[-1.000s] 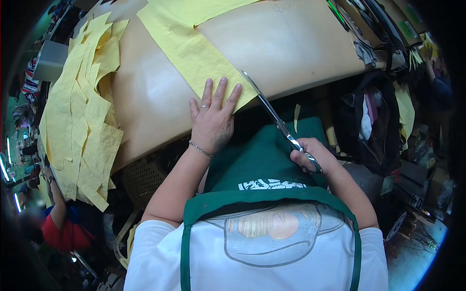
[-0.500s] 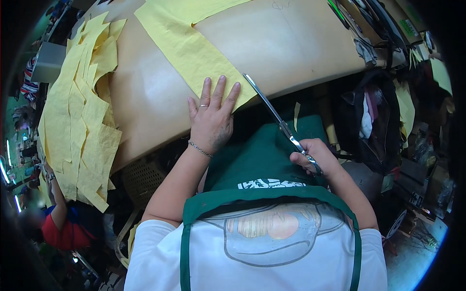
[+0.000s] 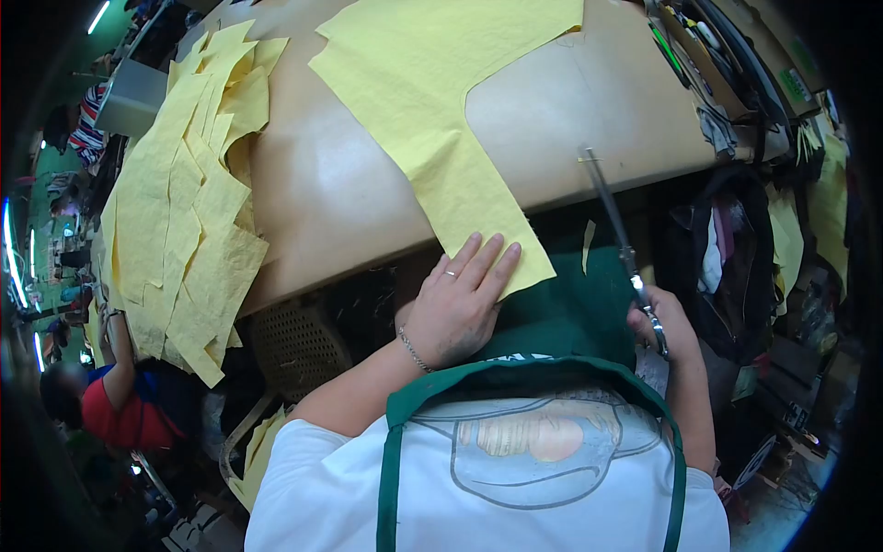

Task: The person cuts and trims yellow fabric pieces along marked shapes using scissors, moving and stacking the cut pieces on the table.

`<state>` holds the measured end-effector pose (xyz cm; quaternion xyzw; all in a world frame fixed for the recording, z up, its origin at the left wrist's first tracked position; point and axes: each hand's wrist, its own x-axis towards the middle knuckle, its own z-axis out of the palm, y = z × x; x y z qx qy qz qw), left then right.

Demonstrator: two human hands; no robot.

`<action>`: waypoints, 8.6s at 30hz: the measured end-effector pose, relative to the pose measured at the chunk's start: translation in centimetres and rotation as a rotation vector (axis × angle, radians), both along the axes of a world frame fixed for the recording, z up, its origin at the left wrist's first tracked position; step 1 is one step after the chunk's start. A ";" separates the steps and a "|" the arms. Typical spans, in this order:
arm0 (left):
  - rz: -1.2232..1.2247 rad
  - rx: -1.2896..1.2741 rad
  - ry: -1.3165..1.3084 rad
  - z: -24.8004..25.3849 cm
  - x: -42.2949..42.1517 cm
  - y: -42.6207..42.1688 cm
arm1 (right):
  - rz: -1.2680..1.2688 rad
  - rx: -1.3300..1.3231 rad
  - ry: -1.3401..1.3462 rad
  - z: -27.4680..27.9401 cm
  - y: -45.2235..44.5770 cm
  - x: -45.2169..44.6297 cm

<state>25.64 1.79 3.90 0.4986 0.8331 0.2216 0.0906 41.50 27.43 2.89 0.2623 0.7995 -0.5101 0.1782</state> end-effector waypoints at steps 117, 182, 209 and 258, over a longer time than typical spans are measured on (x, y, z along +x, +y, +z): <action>0.555 0.123 0.257 -5.7 -27.0 0.0 | -0.212 -0.196 -0.048 -0.9 -4.5 -3.0; 0.156 0.327 -0.245 -1.7 -7.1 2.0 | 0.203 -0.306 -0.132 0.0 -3.7 -7.9; 0.067 0.428 -0.546 -2.4 -5.5 7.4 | 0.011 -0.285 -0.017 -1.9 -2.9 -3.9; -0.160 0.461 -0.566 -2.2 -1.8 6.3 | -0.099 -0.254 0.019 -1.6 -3.7 -4.8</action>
